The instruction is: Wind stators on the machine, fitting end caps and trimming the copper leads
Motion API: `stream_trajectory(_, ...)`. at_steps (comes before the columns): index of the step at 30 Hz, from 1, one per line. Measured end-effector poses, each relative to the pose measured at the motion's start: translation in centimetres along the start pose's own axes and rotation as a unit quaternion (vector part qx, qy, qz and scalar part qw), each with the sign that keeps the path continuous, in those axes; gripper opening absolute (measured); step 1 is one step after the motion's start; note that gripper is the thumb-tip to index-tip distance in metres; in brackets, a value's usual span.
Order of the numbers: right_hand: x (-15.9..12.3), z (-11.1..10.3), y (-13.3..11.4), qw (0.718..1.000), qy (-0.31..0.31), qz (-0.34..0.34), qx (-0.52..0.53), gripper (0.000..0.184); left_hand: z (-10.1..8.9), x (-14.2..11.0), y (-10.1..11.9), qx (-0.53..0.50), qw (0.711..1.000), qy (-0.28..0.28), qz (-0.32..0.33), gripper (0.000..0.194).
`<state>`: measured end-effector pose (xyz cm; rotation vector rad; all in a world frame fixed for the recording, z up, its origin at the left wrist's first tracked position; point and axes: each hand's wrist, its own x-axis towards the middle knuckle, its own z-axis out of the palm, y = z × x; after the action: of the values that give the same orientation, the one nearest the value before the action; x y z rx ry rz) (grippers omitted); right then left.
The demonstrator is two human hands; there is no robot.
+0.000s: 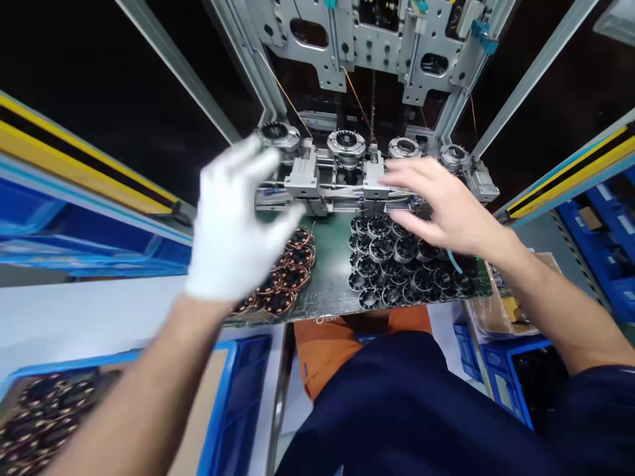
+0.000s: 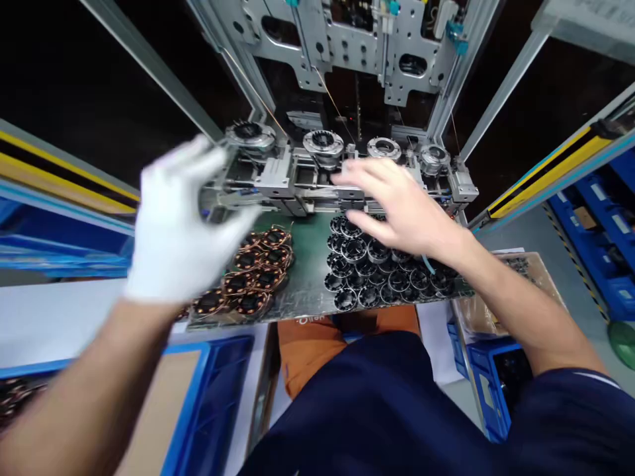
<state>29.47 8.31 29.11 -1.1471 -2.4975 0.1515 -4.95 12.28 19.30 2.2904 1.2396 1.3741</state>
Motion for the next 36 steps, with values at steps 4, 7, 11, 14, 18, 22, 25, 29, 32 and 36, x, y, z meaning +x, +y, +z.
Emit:
stream_trajectory(4,-11.7,0.0,-1.7,0.996,0.057,0.071,0.026,0.036,1.7,-12.3,6.0,0.016,1.000,-0.003,0.025,0.072)
stream_trajectory(7,-16.3,1.3,-2.2,0.990,0.067,0.119,-0.016,0.022,3.6,-16.1,8.2,0.045,0.999,-0.018,-0.006,0.059)
stream_trajectory(11,-19.4,3.3,-3.4,0.984,0.019,0.156,-0.083,0.014,5.8,-15.0,10.7,0.086,0.995,-0.042,0.027,0.030)
stream_trajectory(14,-20.8,4.9,-4.2,0.973,-0.019,0.205,-0.108,0.016,7.9,-13.5,13.3,0.119,0.985,-0.114,0.055,0.024)
stream_trajectory(18,-21.3,7.1,-4.2,0.951,-0.048,0.278,-0.128,0.031,11.8,-12.7,16.3,0.173,0.959,-0.221,0.039,0.034)
stream_trajectory(22,-19.8,8.6,-3.4,0.929,-0.099,0.327,-0.140,0.029,15.0,-11.5,16.9,0.193,0.947,-0.256,0.029,0.035)
stream_trajectory(25,-19.2,8.5,-3.4,0.927,-0.127,0.329,-0.131,0.022,15.3,-10.8,16.6,0.190,0.945,-0.262,0.039,0.019)
stream_trajectory(29,-20.3,5.0,-4.7,0.952,-0.107,0.274,-0.084,0.015,11.7,-11.2,17.0,0.135,0.964,-0.215,0.078,0.008)
stream_trajectory(32,-20.3,0.5,-5.0,0.983,0.010,0.181,-0.013,0.015,7.8,-10.6,17.5,0.000,0.989,-0.144,0.045,0.011)
stream_trajectory(36,-15.9,-4.2,-1.6,0.982,0.085,0.151,0.071,0.015,4.6,-4.4,16.6,-0.124,0.989,-0.057,-0.062,0.059)
